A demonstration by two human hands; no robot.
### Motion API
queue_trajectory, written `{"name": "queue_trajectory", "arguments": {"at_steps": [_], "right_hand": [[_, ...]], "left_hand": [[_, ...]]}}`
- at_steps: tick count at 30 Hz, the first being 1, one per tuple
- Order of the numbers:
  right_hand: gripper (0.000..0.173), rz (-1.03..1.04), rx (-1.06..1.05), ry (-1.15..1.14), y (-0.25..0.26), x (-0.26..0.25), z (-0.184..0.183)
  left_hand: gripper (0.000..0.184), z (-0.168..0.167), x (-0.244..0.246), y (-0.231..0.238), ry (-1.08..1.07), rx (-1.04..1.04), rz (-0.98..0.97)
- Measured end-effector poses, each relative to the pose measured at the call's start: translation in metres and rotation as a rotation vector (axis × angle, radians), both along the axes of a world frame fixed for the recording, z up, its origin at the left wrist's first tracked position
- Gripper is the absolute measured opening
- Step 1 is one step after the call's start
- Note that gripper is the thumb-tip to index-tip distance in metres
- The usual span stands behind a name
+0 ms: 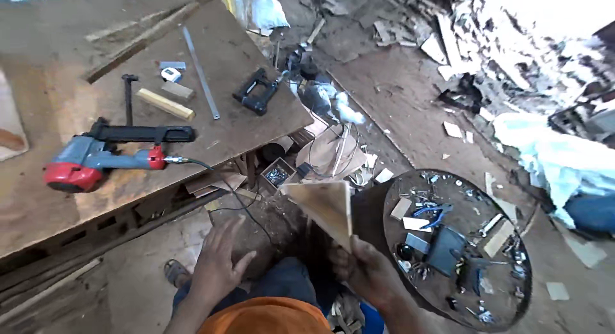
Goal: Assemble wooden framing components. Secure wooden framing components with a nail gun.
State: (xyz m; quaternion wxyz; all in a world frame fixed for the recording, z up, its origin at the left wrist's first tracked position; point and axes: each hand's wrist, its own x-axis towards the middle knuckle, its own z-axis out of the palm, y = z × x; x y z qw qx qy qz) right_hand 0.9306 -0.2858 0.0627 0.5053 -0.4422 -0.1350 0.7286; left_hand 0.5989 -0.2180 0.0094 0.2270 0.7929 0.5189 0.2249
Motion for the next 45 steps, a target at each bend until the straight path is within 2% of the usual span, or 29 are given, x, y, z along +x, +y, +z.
{"name": "queue_trajectory", "arguments": {"at_steps": [3, 7, 9, 13, 18, 22, 24, 26, 27, 29, 31, 32, 34, 36, 38, 43, 45], "right_hand": [[0.039, 0.338, 0.072, 0.236, 0.030, -0.079, 0.020], [0.036, 0.642, 0.098, 0.352, 0.070, -0.180, 0.044], [0.034, 0.766, 0.125, 0.357, 0.090, -0.237, 0.052], [0.034, 0.909, 0.153, 0.348, 0.118, -0.368, 0.072], [0.040, 0.941, 0.129, 0.329, 0.153, -0.507, 0.121], [0.045, 0.949, 0.173, 0.271, 0.169, -0.570, 0.155], [0.049, 0.945, 0.278, 0.135, 0.178, -0.590, 0.168], [0.052, 0.869, 0.451, -0.184, 0.189, -0.607, 0.178], [0.052, 0.811, 0.531, -0.341, 0.195, -0.615, 0.180], [0.054, 0.720, 0.626, -0.513, 0.210, -0.629, 0.186], [0.047, 0.648, 0.678, -0.553, 0.225, -0.641, 0.192], [0.040, 0.613, 0.703, -0.571, 0.233, -0.647, 0.196], [0.038, 0.579, 0.798, -0.638, 0.249, -0.659, 0.201], [0.043, 0.596, 0.887, -0.679, 0.267, -0.671, 0.205], [0.041, 0.613, 0.935, -0.622, 0.285, -0.685, 0.209], [0.027, 0.549, 0.879, -0.622, 0.319, -0.716, 0.209], [0.023, 0.540, 0.835, -0.549, 0.334, -0.725, 0.201]], "left_hand": [[0.065, 0.041, -0.037, 0.012, -0.098, 0.413, 0.053], [0.057, 0.063, -0.133, 0.026, -0.139, 0.821, 0.260], [0.056, 0.071, -0.195, 0.032, -0.091, 0.958, 0.321], [0.038, 0.089, -0.325, 0.047, -0.062, 1.073, 0.300], [0.037, 0.134, -0.458, 0.060, -0.032, 1.012, 0.393], [0.036, 0.169, -0.522, 0.070, 0.005, 0.992, 0.394], [0.036, 0.183, -0.546, 0.074, 0.037, 0.973, 0.382], [0.033, 0.196, -0.565, 0.080, 0.037, 0.895, 0.369], [0.030, 0.202, -0.572, 0.083, 0.005, 0.813, 0.371], [0.030, 0.209, -0.577, 0.089, -0.163, 0.580, 0.434], [0.035, 0.217, -0.578, 0.093, -0.404, 0.283, 0.528], [0.035, 0.221, -0.578, 0.096, -0.541, 0.155, 0.548], [0.027, 0.230, -0.579, 0.103, -0.786, -0.049, 0.520], [0.024, 0.234, -0.579, 0.114, -0.915, -0.127, 0.488], [0.023, 0.234, -0.580, 0.129, -0.939, -0.129, 0.477], [0.023, 0.234, -0.585, 0.160, -0.920, -0.122, 0.525], [0.026, 0.233, -0.593, 0.166, -0.952, -0.137, 0.513]]}}
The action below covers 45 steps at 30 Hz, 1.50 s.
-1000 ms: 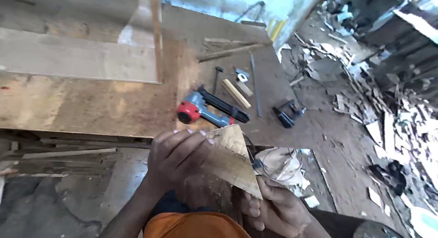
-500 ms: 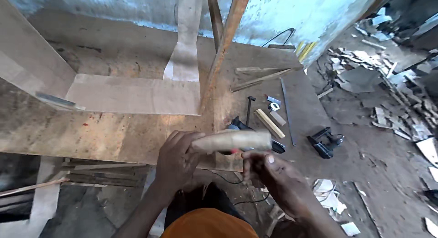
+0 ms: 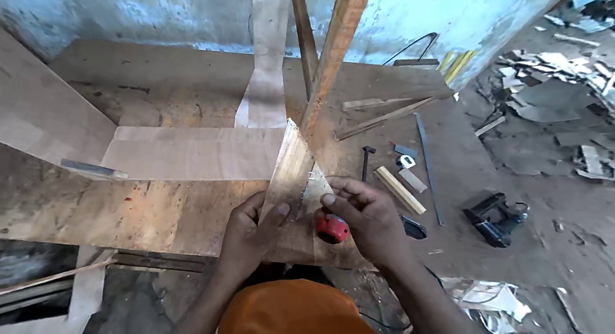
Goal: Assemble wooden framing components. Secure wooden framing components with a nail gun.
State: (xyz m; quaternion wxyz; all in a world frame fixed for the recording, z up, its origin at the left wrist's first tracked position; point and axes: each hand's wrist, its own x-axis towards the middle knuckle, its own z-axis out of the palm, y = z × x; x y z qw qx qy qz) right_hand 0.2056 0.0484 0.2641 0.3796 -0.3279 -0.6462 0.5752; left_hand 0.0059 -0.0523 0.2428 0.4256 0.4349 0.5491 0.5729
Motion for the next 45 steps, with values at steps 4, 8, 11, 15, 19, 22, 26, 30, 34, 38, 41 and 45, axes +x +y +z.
{"name": "queue_trajectory", "arguments": {"at_steps": [4, 8, 11, 15, 19, 22, 26, 30, 34, 38, 41, 45], "right_hand": [[0.023, -0.002, -0.312, 0.139, 0.018, -0.017, -0.008], [0.025, 0.022, -0.464, 0.219, 0.024, -0.040, -0.011], [0.026, -0.011, -0.599, 0.191, 0.014, -0.070, -0.008], [0.036, -0.082, -0.776, 0.235, -0.002, -0.110, -0.014], [0.048, -0.228, -0.688, 0.094, -0.010, -0.114, -0.038], [0.039, -0.448, -0.633, -0.078, -0.036, -0.089, -0.063], [0.032, -0.621, -0.678, -0.370, -0.096, -0.046, -0.097], [0.029, -0.697, -0.822, -0.440, -0.146, -0.004, -0.114], [0.031, -0.720, -0.784, -0.475, -0.142, 0.036, -0.113], [0.028, -0.612, -0.694, -0.595, -0.103, 0.064, -0.111], [0.026, -0.345, -0.415, -0.833, -0.063, 0.070, -0.113], [0.031, 0.052, 0.137, -1.156, 0.016, 0.041, -0.097]], "left_hand": [[0.055, -0.002, -0.045, 0.000, -0.032, 0.003, -0.194], [0.058, -0.017, -0.097, 0.023, 0.660, 0.125, -0.036], [0.069, -0.027, -0.134, 0.049, 1.075, 0.352, -0.017], [0.026, -0.039, -0.173, 0.070, 1.028, 0.592, -0.103], [0.027, -0.080, -0.201, 0.091, 0.935, 0.307, -0.174], [0.031, -0.136, -0.215, 0.126, 0.942, 0.066, -0.245], [0.034, -0.202, -0.202, 0.172, 1.036, -0.163, -0.363], [0.035, -0.251, -0.158, 0.207, 1.124, -0.240, -0.441], [0.036, -0.270, -0.119, 0.219, 1.163, -0.201, -0.406], [0.040, -0.280, -0.114, 0.219, 1.167, -0.166, -0.357], [0.048, -0.285, -0.119, 0.219, 1.148, -0.156, -0.378], [0.052, -0.304, -0.127, 0.211, 1.101, -0.060, -0.313]]}}
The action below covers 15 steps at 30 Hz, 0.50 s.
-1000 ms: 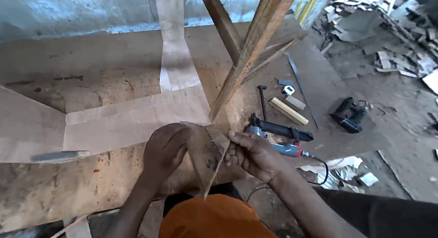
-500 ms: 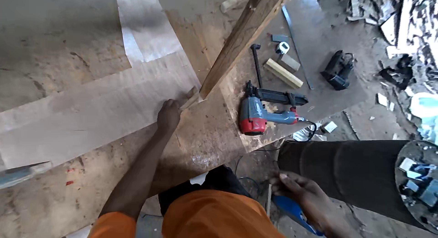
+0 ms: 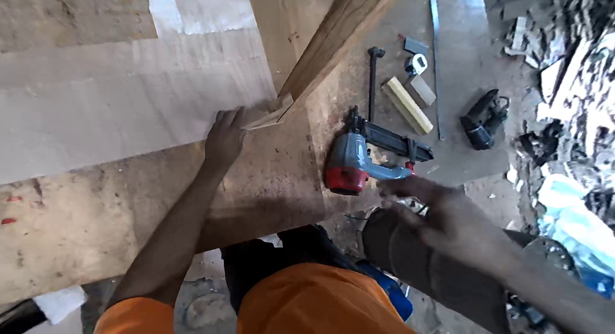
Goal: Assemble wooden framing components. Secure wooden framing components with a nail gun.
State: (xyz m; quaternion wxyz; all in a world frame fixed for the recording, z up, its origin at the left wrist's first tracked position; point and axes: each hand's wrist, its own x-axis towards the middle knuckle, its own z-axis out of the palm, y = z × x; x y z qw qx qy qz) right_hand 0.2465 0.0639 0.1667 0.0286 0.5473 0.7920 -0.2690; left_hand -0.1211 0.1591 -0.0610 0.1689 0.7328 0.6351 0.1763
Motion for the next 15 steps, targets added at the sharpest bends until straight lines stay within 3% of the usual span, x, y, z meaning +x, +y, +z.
{"name": "queue_trajectory", "arguments": {"at_steps": [3, 6, 10, 15], "right_hand": [[0.040, 0.390, 0.230, -0.114, 0.064, -0.049, 0.012], [0.035, 0.655, 0.431, -0.184, 0.117, -0.108, 0.007], [0.028, 0.805, 0.607, -0.456, 0.148, -0.162, -0.026], [0.024, 0.814, 0.523, -0.630, 0.155, -0.184, -0.058]], "left_hand": [[0.048, -0.020, -0.007, -0.009, -0.093, 0.066, 0.060], [0.041, -0.039, -0.015, -0.011, -0.111, 0.208, 0.077], [0.039, -0.045, -0.017, -0.010, -0.106, 0.207, 0.050], [0.039, -0.052, -0.024, -0.010, -0.118, 0.213, 0.006]]}}
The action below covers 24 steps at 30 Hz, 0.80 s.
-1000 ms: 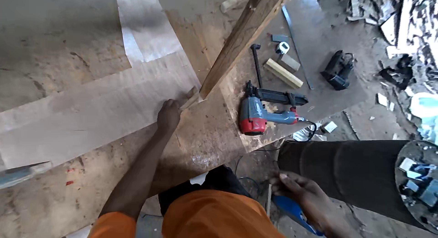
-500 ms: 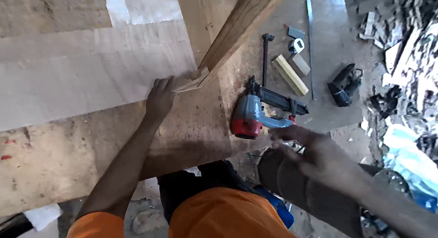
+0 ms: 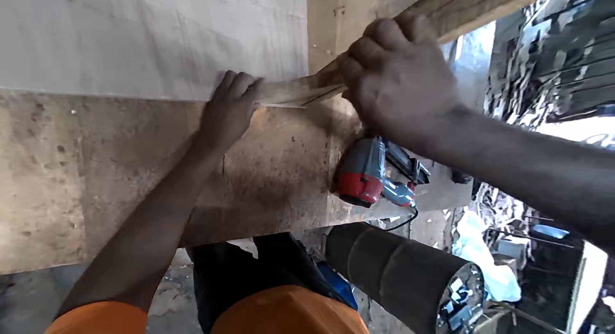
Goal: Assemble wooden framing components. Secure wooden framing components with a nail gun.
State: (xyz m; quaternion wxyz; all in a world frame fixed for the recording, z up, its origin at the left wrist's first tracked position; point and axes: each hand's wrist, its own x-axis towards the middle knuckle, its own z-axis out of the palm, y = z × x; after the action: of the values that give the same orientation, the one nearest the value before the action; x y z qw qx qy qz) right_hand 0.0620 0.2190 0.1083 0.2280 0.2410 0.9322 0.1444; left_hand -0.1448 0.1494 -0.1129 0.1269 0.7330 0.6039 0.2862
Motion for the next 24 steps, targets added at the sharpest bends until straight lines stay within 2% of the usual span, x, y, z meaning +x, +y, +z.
{"name": "queue_trajectory", "arguments": {"at_steps": [3, 8, 14, 24], "right_hand": [[0.014, 0.020, 0.000, -0.044, 0.004, -0.002, -0.006], [0.017, 0.000, 0.010, 0.023, 0.005, -0.001, -0.016], [0.016, -0.100, 0.067, -0.052, 0.004, -0.015, -0.020], [0.013, -0.118, 0.049, -0.051, 0.005, -0.017, -0.020]], "left_hand": [[0.038, -0.003, 0.001, -0.001, 0.013, 0.007, 0.015], [0.036, -0.006, 0.002, -0.002, 0.002, 0.077, 0.047], [0.035, -0.005, 0.001, -0.003, -0.054, 0.052, 0.076], [0.033, -0.008, 0.001, -0.004, -0.066, 0.090, 0.092]]}}
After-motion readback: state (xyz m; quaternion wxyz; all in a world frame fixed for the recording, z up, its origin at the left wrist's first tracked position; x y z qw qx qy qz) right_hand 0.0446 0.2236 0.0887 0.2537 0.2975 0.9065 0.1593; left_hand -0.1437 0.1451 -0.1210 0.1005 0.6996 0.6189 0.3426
